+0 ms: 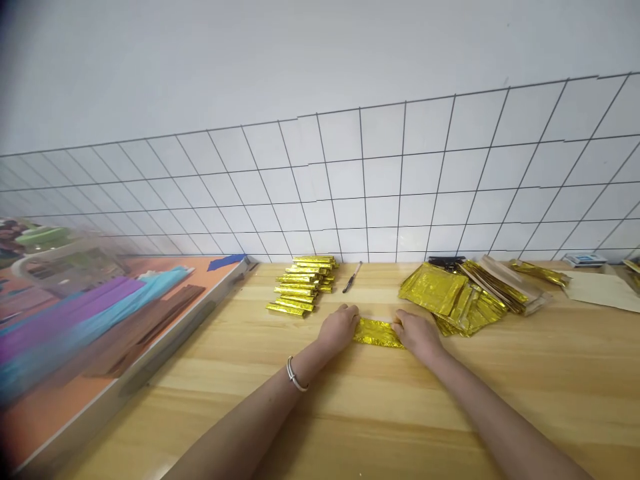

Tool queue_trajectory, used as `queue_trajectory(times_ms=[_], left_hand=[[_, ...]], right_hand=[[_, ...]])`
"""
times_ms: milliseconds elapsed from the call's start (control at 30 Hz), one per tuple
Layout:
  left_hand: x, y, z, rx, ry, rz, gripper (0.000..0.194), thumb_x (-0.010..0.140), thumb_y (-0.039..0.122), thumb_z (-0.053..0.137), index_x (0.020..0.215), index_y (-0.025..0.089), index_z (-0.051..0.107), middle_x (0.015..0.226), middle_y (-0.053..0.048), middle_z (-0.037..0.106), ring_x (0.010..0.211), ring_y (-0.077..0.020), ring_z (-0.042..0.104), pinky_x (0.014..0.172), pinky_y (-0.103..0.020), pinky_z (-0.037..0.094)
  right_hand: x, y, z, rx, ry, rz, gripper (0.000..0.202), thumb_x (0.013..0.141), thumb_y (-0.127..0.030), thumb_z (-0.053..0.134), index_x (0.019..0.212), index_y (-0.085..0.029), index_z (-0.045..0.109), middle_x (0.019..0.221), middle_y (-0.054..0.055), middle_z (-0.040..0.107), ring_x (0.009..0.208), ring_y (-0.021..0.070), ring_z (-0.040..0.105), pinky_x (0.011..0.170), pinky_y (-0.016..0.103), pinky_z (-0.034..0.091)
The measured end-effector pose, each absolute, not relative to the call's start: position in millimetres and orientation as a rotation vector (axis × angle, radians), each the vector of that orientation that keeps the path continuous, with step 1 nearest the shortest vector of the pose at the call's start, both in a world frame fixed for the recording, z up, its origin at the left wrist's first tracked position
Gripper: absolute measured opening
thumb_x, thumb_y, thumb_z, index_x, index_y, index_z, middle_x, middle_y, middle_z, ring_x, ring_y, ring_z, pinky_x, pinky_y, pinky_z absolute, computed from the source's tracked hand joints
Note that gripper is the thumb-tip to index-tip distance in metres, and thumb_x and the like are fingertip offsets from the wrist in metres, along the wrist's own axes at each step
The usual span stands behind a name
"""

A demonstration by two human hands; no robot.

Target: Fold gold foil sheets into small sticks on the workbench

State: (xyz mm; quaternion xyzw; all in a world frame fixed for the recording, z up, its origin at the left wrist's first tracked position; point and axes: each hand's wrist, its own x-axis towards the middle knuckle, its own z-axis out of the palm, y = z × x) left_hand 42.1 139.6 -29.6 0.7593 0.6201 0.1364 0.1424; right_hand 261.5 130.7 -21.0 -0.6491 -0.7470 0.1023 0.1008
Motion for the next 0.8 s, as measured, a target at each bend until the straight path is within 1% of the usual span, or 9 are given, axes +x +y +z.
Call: queue_trajectory(times_ms=[133, 233, 333, 433, 533, 633, 700, 800], left_hand=[[47.4, 139.4, -32.3, 2.186, 1.856, 0.324, 0.016, 0.090, 0.026, 0.039, 0.100, 0.019, 0.050, 0.102, -0.011, 0.051, 0.075, -0.0194, 0.060, 0.068, -0.032, 0.045], [51.1, 139.3, -34.1, 2.169, 1.899, 0.310, 0.017, 0.088, 0.021, 0.041, 0.104, 0.018, 0.047, 0.105, -0.011, 0.048, 0.078, -0.0195, 0.060, 0.071, -0.032, 0.045], [54.2, 138.3, -35.9, 2.147, 1.923, 0.325, 0.019, 0.087, 0.019, 0.042, 0.106, 0.017, 0.046, 0.106, -0.011, 0.048, 0.081, -0.0198, 0.060, 0.073, -0.032, 0.045], [52.9, 136.9, -35.9, 2.132, 1.910, 0.375, 0.020, 0.089, 0.024, 0.041, 0.107, 0.018, 0.046, 0.108, -0.011, 0.048, 0.083, -0.0208, 0.060, 0.074, -0.033, 0.044], [44.4, 137.7, -32.6, 2.125, 1.836, 0.440, 0.024, 0.086, 0.032, 0.047, 0.106, 0.019, 0.049, 0.110, -0.010, 0.050, 0.083, -0.0197, 0.059, 0.074, -0.030, 0.044], [32.8, 142.4, -28.8, 2.115, 1.718, 0.505, 0.025, 0.079, 0.031, 0.057, 0.100, 0.019, 0.054, 0.103, -0.006, 0.055, 0.082, -0.0169, 0.058, 0.072, -0.025, 0.043], [26.9, 146.3, -28.4, 2.099, 1.645, 0.557, 0.019, 0.075, 0.028, 0.060, 0.091, 0.018, 0.057, 0.091, -0.003, 0.058, 0.079, -0.0160, 0.057, 0.070, -0.023, 0.042], [23.2, 150.3, -31.5, 2.055, 1.563, 0.655, 0.008, 0.072, 0.024, 0.062, 0.075, 0.017, 0.058, 0.076, -0.001, 0.057, 0.073, -0.0155, 0.055, 0.067, -0.024, 0.041]], right_hand=[[262.1, 138.4, -21.0, -1.951, -2.272, 0.274, 0.027, 0.083, -0.046, 0.047, 0.089, -0.023, 0.060, 0.082, 0.006, 0.068, 0.078, 0.0226, 0.061, 0.061, 0.028, 0.035], [264.9, 142.5, -22.1, -2.002, -2.266, 0.242, 0.035, 0.083, -0.053, 0.046, 0.090, -0.022, 0.060, 0.085, 0.008, 0.067, 0.080, 0.0242, 0.061, 0.062, 0.029, 0.036], [266.9, 142.4, -23.7, -2.052, -2.236, 0.215, 0.043, 0.081, -0.061, 0.044, 0.088, -0.021, 0.060, 0.086, 0.010, 0.066, 0.080, 0.0252, 0.061, 0.061, 0.030, 0.037], [267.1, 139.0, -25.9, -2.077, -2.194, 0.188, 0.046, 0.082, -0.062, 0.042, 0.092, -0.020, 0.058, 0.089, 0.011, 0.065, 0.082, 0.0262, 0.061, 0.062, 0.031, 0.038], [267.2, 136.3, -27.8, -2.076, -2.161, 0.187, 0.044, 0.083, -0.060, 0.042, 0.097, -0.021, 0.057, 0.091, 0.011, 0.065, 0.085, 0.0266, 0.060, 0.063, 0.031, 0.038], [269.0, 136.3, -29.0, -2.049, -2.144, 0.220, 0.039, 0.082, -0.056, 0.047, 0.098, -0.022, 0.057, 0.093, 0.010, 0.066, 0.087, 0.0255, 0.060, 0.063, 0.030, 0.038], [270.8, 136.7, -29.8, -2.015, -2.132, 0.250, 0.036, 0.081, -0.053, 0.050, 0.097, -0.022, 0.058, 0.096, 0.009, 0.066, 0.090, 0.0245, 0.059, 0.065, 0.029, 0.038], [273.7, 136.8, -31.3, -1.951, -2.095, 0.297, 0.033, 0.081, -0.051, 0.051, 0.095, -0.022, 0.059, 0.097, 0.008, 0.066, 0.092, 0.0249, 0.058, 0.068, 0.030, 0.039]])
